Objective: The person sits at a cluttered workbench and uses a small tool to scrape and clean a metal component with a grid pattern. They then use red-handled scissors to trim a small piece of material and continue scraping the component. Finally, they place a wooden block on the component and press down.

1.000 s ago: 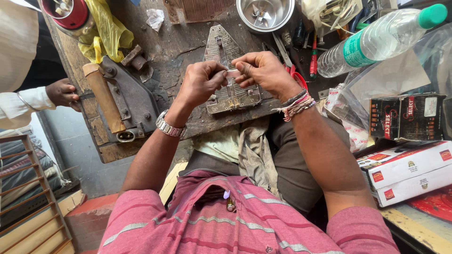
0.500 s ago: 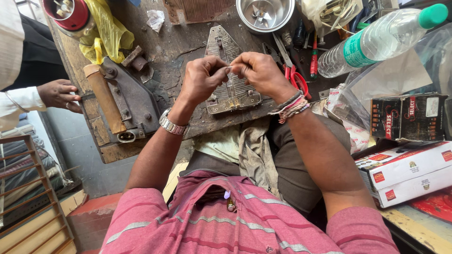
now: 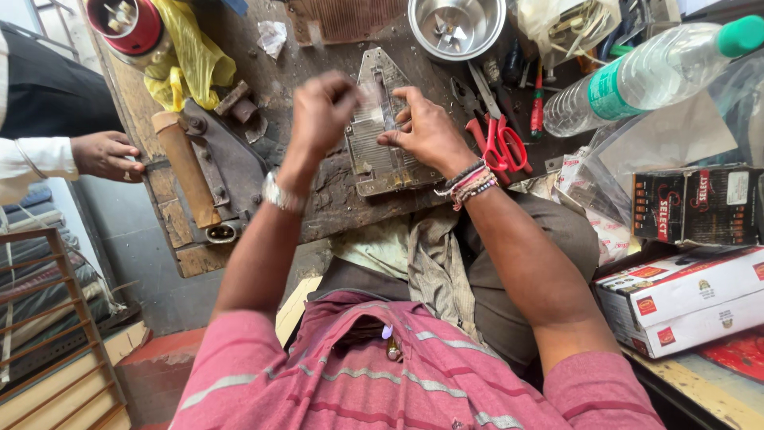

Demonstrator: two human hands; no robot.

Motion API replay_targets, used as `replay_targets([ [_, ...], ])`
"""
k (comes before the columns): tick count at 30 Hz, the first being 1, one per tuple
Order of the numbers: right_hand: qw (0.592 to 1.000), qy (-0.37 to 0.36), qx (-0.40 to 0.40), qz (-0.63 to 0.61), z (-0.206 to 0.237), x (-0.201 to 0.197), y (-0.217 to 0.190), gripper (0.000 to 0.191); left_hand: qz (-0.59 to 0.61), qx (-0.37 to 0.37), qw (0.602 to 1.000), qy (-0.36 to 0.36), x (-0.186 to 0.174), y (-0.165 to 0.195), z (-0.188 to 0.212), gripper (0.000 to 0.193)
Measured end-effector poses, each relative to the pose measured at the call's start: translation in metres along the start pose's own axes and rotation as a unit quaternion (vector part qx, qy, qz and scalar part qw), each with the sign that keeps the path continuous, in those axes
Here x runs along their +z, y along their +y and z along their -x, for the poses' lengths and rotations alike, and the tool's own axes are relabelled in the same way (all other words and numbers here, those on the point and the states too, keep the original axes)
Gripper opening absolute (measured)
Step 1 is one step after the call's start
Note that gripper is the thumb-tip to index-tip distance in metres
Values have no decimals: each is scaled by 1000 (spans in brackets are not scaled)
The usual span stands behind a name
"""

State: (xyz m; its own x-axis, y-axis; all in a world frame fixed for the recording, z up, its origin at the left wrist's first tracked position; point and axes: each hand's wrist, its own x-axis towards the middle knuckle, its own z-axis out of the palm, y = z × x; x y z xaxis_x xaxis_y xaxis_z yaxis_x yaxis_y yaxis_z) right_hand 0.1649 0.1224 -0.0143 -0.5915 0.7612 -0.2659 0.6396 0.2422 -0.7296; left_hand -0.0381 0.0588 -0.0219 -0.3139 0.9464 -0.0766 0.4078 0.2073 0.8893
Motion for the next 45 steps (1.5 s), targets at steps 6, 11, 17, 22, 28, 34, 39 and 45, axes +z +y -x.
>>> replay_targets([
  [6, 975, 62, -85, 194, 1, 35, 19, 66, -43, -1, 997, 57, 9, -44, -91, 8],
  [11, 977, 60, -67, 192, -4, 42, 28, 68, 4, -26, 999, 42, 20, -50, -116, 6],
  [17, 979, 60, -81, 178, -6, 30, 18, 60, 39, -21, 999, -13, 5, -25, -66, 9],
  [22, 990, 96, -63, -84, -2, -11, 3, 54, 25, 7, 996, -81, 3, 5, -12, 7],
  [28, 978, 112, -55, -169, 12, -21, -21, 15, -2, 101, 994, -53, 7, 33, 3, 10],
  [34, 959, 138, -69, -237, 13, -23, -22, 11, 86, 5, 995, -43, 12, 46, 14, 14],
  [39, 917, 12, -48, -396, 13, -38, -13, 13, 472, -83, 853, -208, -7, 35, 11, 18],
  [45, 933, 7, -77, -350, 19, -33, -18, 13, 525, -74, 818, -225, 7, 22, 16, 21],
])
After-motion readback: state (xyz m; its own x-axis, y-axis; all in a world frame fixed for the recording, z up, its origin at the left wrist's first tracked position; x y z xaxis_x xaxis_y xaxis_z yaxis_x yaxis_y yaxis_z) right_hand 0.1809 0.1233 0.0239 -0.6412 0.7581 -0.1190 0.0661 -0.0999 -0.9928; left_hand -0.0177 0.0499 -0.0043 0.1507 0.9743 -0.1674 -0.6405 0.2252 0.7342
